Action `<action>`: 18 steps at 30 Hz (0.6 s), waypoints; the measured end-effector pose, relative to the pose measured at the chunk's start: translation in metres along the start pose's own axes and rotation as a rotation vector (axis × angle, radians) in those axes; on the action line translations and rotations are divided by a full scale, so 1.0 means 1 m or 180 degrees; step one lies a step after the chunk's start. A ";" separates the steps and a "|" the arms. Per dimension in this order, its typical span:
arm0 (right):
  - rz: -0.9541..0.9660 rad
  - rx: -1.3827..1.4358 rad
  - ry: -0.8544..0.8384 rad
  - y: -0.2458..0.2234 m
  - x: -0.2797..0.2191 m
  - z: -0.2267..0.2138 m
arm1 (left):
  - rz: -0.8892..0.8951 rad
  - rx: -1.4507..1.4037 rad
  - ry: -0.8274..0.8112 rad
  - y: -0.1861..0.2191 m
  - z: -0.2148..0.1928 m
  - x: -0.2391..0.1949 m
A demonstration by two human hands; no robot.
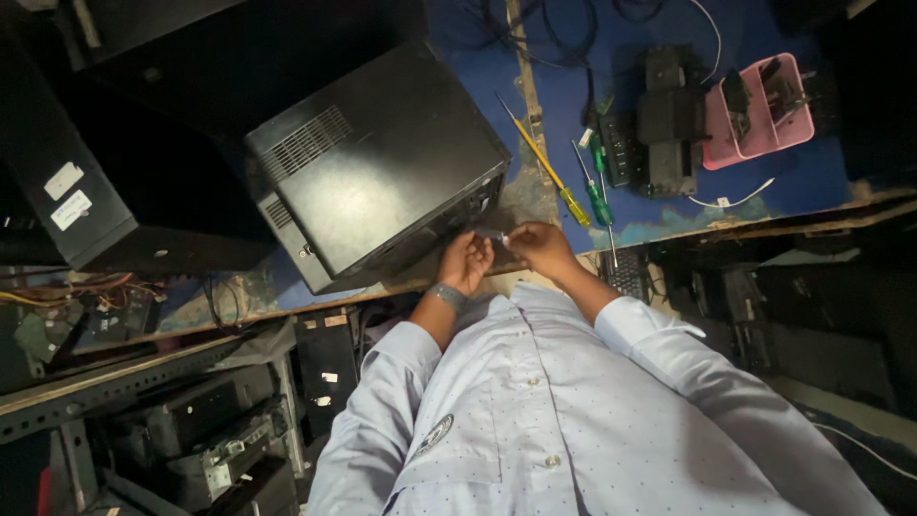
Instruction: The person uses a screwdriver to remove screws from the back of a computer tower, then opens the side panel to access the internal components.
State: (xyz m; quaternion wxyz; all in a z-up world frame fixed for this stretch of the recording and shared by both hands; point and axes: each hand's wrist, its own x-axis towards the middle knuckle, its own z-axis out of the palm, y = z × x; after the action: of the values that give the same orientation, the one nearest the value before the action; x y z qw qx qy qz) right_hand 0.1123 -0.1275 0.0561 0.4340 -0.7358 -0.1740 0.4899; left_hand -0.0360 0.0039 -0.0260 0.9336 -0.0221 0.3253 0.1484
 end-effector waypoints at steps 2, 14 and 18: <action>-0.0307 -0.0411 0.0243 0.017 0.007 -0.011 | 0.0046 0.0233 0.0062 -0.001 -0.001 -0.006; -0.0115 0.0942 0.0099 0.054 0.027 -0.022 | 0.0788 0.1469 -0.0148 -0.003 0.073 -0.109; 0.0370 0.1425 -0.0364 0.016 0.011 -0.030 | 0.0996 0.1594 -0.0413 -0.006 0.094 -0.135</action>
State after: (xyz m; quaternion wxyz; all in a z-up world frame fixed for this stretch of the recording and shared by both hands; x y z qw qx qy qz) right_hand 0.1408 -0.1427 0.0415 0.5468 -0.6011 -0.0427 0.5812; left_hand -0.0783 -0.0245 0.1311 0.8946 0.2688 0.2910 0.2067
